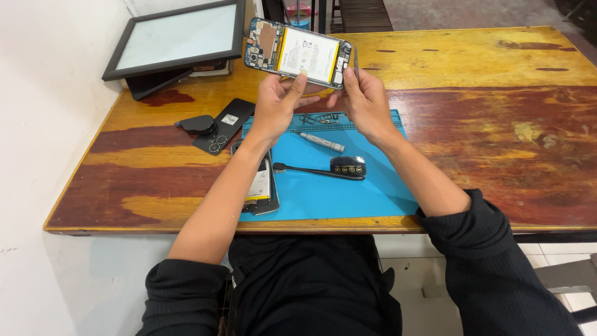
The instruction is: The person holds an opened smartphone and uses a thin pry tool to work around the edges of the battery, gradually lifting it out of the phone body. They set the removed battery on the blue mat and continue prying at the phone's interior with the tool.
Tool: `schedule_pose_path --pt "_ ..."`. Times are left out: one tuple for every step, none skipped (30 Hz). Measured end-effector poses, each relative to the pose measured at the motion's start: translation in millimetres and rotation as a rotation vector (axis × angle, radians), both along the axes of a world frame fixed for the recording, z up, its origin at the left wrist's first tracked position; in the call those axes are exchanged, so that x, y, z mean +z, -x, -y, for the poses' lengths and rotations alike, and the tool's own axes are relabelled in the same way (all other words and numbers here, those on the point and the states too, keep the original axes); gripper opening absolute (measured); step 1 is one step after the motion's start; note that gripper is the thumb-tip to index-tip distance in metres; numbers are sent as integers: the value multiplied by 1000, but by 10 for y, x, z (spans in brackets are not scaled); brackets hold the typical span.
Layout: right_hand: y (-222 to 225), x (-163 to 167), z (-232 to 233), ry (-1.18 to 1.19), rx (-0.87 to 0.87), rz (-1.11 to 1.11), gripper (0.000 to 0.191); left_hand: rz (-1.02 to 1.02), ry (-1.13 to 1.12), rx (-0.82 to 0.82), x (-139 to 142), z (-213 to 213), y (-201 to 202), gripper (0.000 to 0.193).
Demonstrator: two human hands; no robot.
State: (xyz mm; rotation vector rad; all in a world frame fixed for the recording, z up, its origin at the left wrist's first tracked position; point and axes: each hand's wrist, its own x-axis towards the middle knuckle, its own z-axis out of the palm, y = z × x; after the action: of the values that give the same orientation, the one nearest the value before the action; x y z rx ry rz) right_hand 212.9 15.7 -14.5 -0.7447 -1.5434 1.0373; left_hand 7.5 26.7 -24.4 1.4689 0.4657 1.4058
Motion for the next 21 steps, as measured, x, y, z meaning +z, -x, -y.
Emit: schedule_pose_path --pt "3 0 1 -8 -1 8 42 5 -3 1 -2 -6 2 47" --pt "6 -2 4 -14 -2 16 42 10 -6 3 -6 -12 3 46" --pt "8 -1 7 -21 -4 24 42 15 -9 4 -12 -17 4 45" --pt "9 2 10 -12 4 20 42 11 -12 6 -19 -22 6 45" --pt "11 5 17 -1 12 15 42 8 -14 7 -27 -24 9 45" --pt "16 9 25 8 19 11 42 4 -17 9 -35 -28 10 44" --pt "19 16 34 24 37 -7 40 3 -10 27 -41 -33 10 43" --pt "21 24 44 40 55 -25 39 1 -4 45 -46 -39 8 42" --pt "32 32 55 56 74 -43 37 -1 3 65 -49 -42 8 41" --pt "51 33 71 5 72 -36 32 9 11 63 -54 -41 1 39" --pt "70 34 85 -46 69 -27 27 19 18 60 -56 -39 -12 38" --pt "85 38 96 -98 67 -18 24 30 25 58 -54 -37 -23 36" --pt "89 45 107 -94 69 -19 23 32 24 43 -54 -23 -34 36" --pt "87 54 113 -90 73 -20 24 34 24 30 -58 1 -44 35" --pt "86 61 118 -85 77 -21 27 36 23 17 -58 24 -54 34" --pt "90 64 118 -65 78 -30 27 20 14 22 -56 46 -60 34" --pt "88 68 115 -45 78 -40 28 3 5 26 -50 67 -68 33" --pt "83 68 114 -26 78 -50 28 -13 -5 31 -43 80 -80 33" --pt "74 64 116 23 69 -33 29 -10 -14 34 -39 93 -96 32" --pt "62 60 116 72 60 -17 30 -7 -24 37 -35 100 -111 32" --pt "56 54 114 119 52 0 30 -4 -35 40 -31 103 -121 31"
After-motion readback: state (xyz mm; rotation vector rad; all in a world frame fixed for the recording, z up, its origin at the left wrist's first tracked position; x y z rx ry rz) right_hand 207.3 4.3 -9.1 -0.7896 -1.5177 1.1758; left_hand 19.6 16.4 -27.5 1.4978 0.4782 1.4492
